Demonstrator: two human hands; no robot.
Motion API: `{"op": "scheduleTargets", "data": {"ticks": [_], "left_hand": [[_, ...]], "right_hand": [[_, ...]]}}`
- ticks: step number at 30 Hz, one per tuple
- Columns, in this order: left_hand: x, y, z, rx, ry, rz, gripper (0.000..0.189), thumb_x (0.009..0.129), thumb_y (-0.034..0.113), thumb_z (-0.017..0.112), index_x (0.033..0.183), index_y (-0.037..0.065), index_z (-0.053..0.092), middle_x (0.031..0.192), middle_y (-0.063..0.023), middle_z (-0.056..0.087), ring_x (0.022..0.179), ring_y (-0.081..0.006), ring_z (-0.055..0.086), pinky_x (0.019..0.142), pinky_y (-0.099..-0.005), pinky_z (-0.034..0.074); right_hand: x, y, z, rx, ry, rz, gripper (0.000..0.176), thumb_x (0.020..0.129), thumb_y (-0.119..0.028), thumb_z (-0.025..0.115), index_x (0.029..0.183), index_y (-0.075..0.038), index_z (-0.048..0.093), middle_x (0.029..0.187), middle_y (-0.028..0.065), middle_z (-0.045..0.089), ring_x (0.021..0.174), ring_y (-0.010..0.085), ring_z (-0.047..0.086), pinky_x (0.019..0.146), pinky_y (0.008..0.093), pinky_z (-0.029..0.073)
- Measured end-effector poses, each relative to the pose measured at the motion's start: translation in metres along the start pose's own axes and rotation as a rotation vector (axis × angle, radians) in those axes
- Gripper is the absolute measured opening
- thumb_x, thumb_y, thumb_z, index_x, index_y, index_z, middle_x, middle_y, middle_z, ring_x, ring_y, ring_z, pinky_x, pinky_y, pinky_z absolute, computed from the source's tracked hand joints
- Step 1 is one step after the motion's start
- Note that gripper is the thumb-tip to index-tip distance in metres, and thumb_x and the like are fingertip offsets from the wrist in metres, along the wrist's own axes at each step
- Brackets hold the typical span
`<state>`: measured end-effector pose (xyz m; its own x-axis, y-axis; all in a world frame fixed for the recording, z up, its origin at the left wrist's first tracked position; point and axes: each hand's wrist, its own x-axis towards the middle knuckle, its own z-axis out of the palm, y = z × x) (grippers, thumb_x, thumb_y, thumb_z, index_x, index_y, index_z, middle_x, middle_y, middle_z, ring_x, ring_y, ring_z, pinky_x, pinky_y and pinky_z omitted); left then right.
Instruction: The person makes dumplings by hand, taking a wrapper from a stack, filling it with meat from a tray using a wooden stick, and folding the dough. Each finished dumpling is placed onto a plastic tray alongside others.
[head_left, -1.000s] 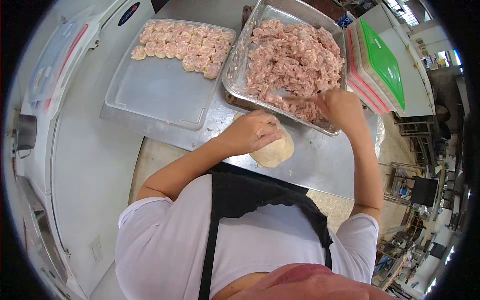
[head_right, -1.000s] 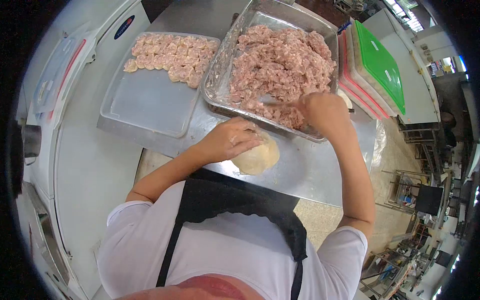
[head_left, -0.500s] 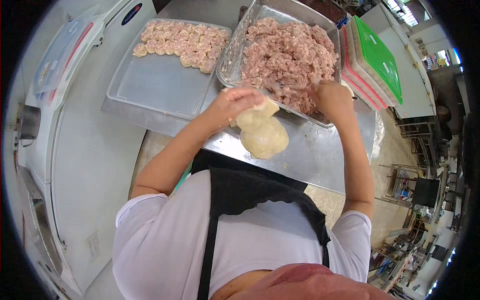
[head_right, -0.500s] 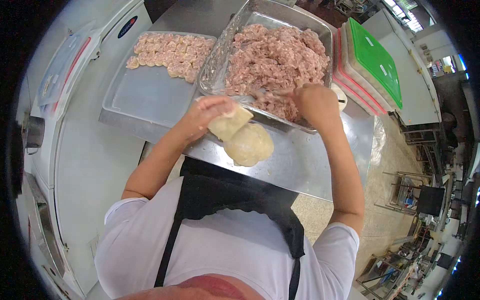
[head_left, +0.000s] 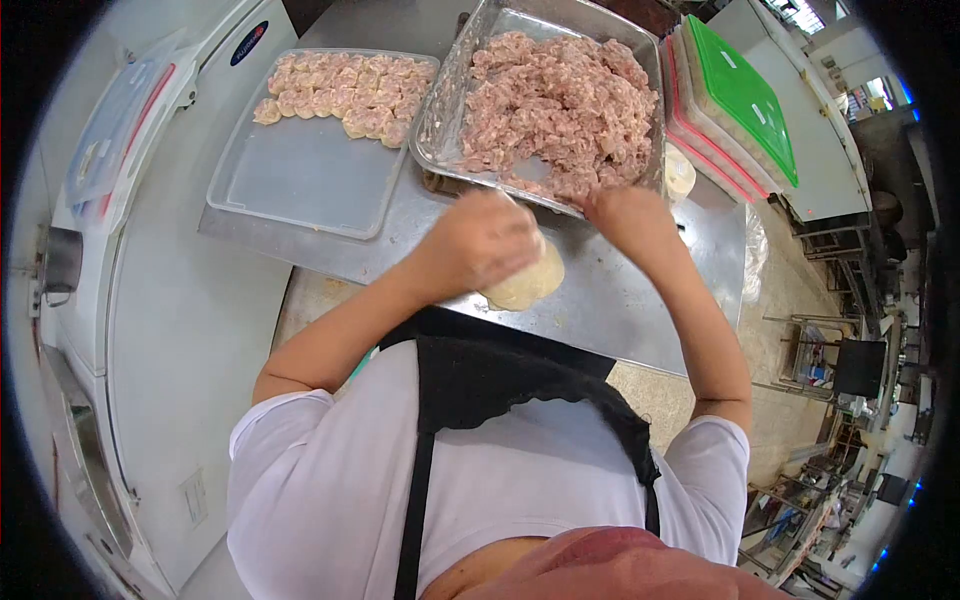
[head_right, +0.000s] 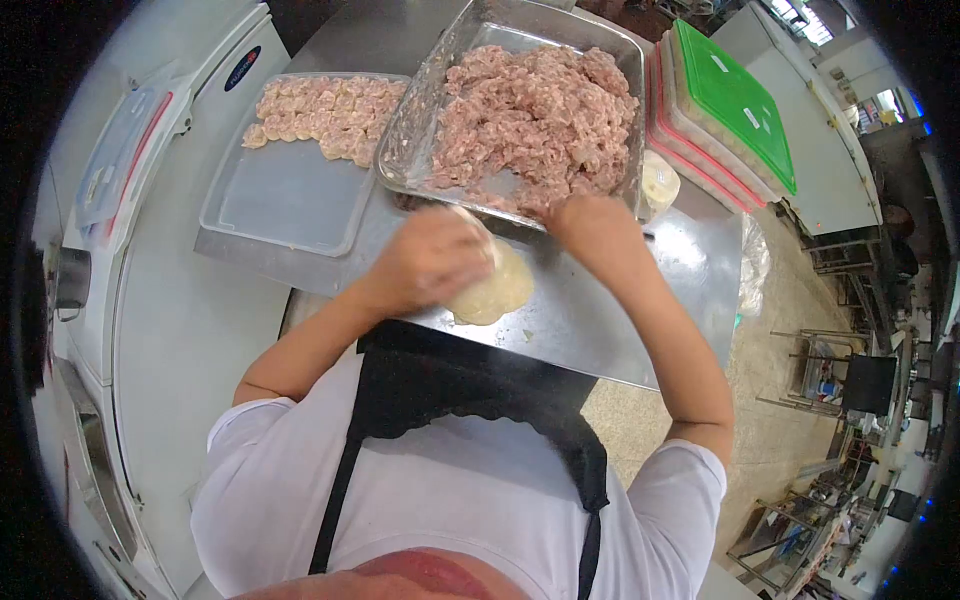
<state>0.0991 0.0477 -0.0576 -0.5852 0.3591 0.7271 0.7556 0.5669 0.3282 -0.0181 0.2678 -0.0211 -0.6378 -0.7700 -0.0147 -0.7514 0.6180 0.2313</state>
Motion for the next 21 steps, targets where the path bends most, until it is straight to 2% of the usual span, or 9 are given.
{"op": "scheduleTargets", "data": {"ticks": [1, 6, 8, 13, 15, 16, 18, 20, 21], "left_hand": [[-0.013, -0.004, 0.015, -0.07, -0.193, -0.08, 0.017, 0.085, 0.021, 0.064, 0.089, 0.005, 0.064, 0.086, -0.0087, 0.061, 0.088, -0.0292, 0.058, 0.079, -0.0395, 0.047], [-0.031, -0.026, 0.006, -0.411, -0.242, -0.506, 0.017, 0.085, 0.02, 0.063, 0.086, 0.004, 0.063, 0.086, -0.0101, 0.061, 0.083, -0.0292, 0.059, 0.074, -0.0375, 0.047], [-0.021, -0.026, -0.008, -0.297, -0.007, -0.556, 0.016, 0.085, 0.02, 0.064, 0.085, 0.003, 0.062, 0.085, -0.0105, 0.061, 0.08, -0.0293, 0.059, 0.073, -0.0369, 0.047], [-0.018, -0.023, -0.02, -0.434, 0.075, -0.73, 0.017, 0.089, 0.02, 0.062, 0.089, 0.003, 0.062, 0.085, -0.0078, 0.062, 0.083, -0.0199, 0.061, 0.072, -0.0306, 0.047], [-0.02, -0.027, -0.024, -0.949, 0.257, -1.124, 0.015, 0.093, 0.016, 0.058, 0.099, 0.003, 0.06, 0.093, -0.0033, 0.064, 0.091, -0.0134, 0.061, 0.078, -0.0282, 0.048], [-0.019, -0.027, -0.023, -0.952, 0.258, -1.121, 0.015, 0.093, 0.016, 0.058, 0.099, 0.003, 0.06, 0.093, -0.0033, 0.064, 0.091, -0.0134, 0.061, 0.078, -0.0282, 0.048], [-0.018, -0.025, -0.021, -1.427, 0.453, -1.191, 0.019, 0.094, 0.018, 0.058, 0.108, 0.006, 0.059, 0.094, -0.0019, 0.064, 0.093, -0.0144, 0.061, 0.079, -0.029, 0.049], [-0.026, -0.032, -0.014, -1.31, 0.343, -1.092, 0.021, 0.094, 0.019, 0.059, 0.109, 0.005, 0.06, 0.094, -0.0019, 0.064, 0.093, -0.0148, 0.062, 0.08, -0.0306, 0.049], [-0.028, -0.032, -0.012, -1.193, 0.229, -0.992, 0.023, 0.094, 0.021, 0.059, 0.11, 0.005, 0.061, 0.093, -0.0019, 0.064, 0.092, -0.0153, 0.063, 0.08, -0.0323, 0.049]], "right_hand": [[-0.006, -0.002, -0.01, -0.009, 0.059, -0.035, 0.043, 0.091, -0.039, 0.055, 0.067, -0.005, 0.065, 0.066, 0.0168, 0.064, 0.064, 0.032, 0.065, 0.055, 0.0438, 0.049], [-0.002, 0.024, -0.062, -0.126, -0.069, -0.002, 0.039, 0.09, -0.037, 0.056, 0.068, -0.007, 0.066, 0.064, 0.0133, 0.063, 0.062, 0.031, 0.065, 0.052, 0.0417, 0.049], [0.014, 0.025, -0.058, -0.146, 0.008, 0.085, 0.039, 0.088, -0.039, 0.057, 0.071, -0.006, 0.069, 0.066, 0.0134, 0.065, 0.067, 0.0309, 0.067, 0.058, 0.0415, 0.05], [0.019, -0.021, -0.014, 0.075, -0.092, 0.025, 0.037, 0.092, -0.034, 0.053, 0.076, -0.005, 0.069, 0.073, 0.0178, 0.066, 0.07, 0.0332, 0.066, 0.062, 0.0446, 0.051], [0.019, -0.012, -0.007, 0.377, -0.078, 0.108, 0.038, 0.095, -0.034, 0.051, 0.08, -0.004, 0.069, 0.075, 0.0207, 0.065, 0.073, 0.0363, 0.065, 0.065, 0.0463, 0.05], [0.018, -0.003, -0.007, 0.373, -0.078, 0.109, 0.038, 0.095, -0.034, 0.051, 0.08, -0.004, 0.069, 0.075, 0.0207, 0.065, 0.073, 0.0363, 0.065, 0.065, 0.0463, 0.05], [0.013, 0.016, -0.008, 0.704, -0.097, 0.107, 0.04, 0.096, -0.036, 0.048, 0.085, -0.003, 0.068, 0.076, 0.0229, 0.064, 0.074, 0.0391, 0.064, 0.067, 0.0474, 0.05], [0.012, 0.024, -0.011, 0.607, -0.04, 0.131, 0.042, 0.096, -0.038, 0.047, 0.082, -0.004, 0.068, 0.076, 0.0212, 0.065, 0.074, 0.0382, 0.064, 0.066, 0.0476, 0.05], [0.015, 0.025, -0.017, 0.348, -0.119, 0.101, 0.043, 0.095, -0.039, 0.047, 0.081, -0.004, 0.068, 0.076, 0.0201, 0.065, 0.075, 0.0377, 0.064, 0.067, 0.0477, 0.05]]}}
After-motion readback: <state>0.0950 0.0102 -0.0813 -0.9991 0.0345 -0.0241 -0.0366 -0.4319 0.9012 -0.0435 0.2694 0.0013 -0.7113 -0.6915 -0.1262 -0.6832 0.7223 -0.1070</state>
